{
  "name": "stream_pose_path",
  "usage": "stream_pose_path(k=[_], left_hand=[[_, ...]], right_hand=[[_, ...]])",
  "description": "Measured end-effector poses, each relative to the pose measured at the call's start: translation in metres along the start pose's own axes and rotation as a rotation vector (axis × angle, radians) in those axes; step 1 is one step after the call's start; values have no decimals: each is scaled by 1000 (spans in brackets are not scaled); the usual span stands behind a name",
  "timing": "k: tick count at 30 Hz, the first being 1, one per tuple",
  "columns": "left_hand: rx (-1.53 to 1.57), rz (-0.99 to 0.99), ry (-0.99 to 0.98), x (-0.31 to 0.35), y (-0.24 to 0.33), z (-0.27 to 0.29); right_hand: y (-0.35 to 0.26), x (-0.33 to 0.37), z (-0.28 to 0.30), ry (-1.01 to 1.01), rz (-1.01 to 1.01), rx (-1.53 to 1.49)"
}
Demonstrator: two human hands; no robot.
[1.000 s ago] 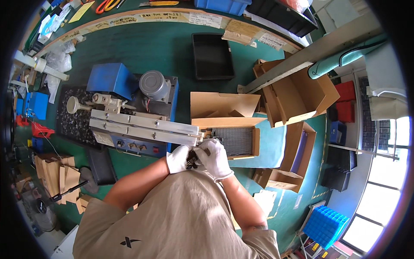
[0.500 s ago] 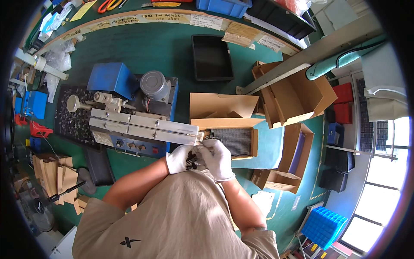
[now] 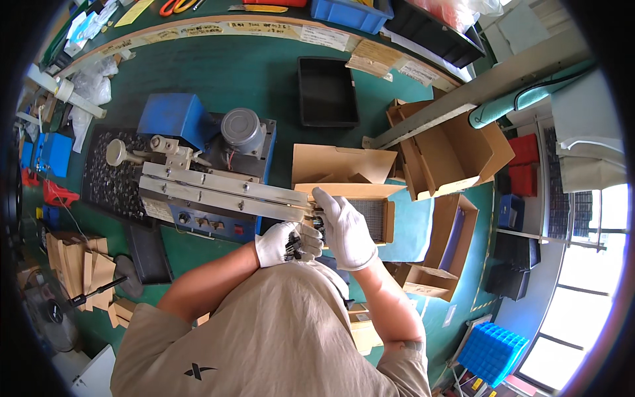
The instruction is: The person uses a handheld tool to manipulate small black mechanical components on a workbench. They repeatedly pick up the parts, apply the tool, and place them into a cardboard box. The task involves repetitive handling of small hardware items in a workshop setting.
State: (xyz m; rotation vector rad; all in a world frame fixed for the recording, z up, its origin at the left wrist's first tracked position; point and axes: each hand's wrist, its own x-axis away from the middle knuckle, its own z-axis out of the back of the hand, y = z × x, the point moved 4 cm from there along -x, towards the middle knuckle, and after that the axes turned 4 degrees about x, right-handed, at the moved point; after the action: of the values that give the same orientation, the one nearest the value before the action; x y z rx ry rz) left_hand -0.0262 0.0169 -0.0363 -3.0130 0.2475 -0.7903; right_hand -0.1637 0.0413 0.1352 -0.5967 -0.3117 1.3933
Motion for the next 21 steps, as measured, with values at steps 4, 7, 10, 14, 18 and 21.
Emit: stream_pose_path(k=[4, 7, 10, 14, 18, 21], left_hand=[[-17, -18, 13, 7, 1, -8], [35, -26, -27, 9, 1, -12], [31, -54, 20, 12, 2, -19], [40, -87, -8, 14, 5, -26], [-92, -139, 70, 22, 9, -44], [-261, -161, 105, 17, 9, -35]], right_hand=[[-3, -5, -10, 47, 31, 4], [-5, -10, -15, 82, 99, 60], [-5, -9, -19, 138, 135, 43], [-2, 5, -12, 393, 50, -14], [-4, 29, -22, 217, -57, 141], [-13, 42, -43, 52, -149, 251]])
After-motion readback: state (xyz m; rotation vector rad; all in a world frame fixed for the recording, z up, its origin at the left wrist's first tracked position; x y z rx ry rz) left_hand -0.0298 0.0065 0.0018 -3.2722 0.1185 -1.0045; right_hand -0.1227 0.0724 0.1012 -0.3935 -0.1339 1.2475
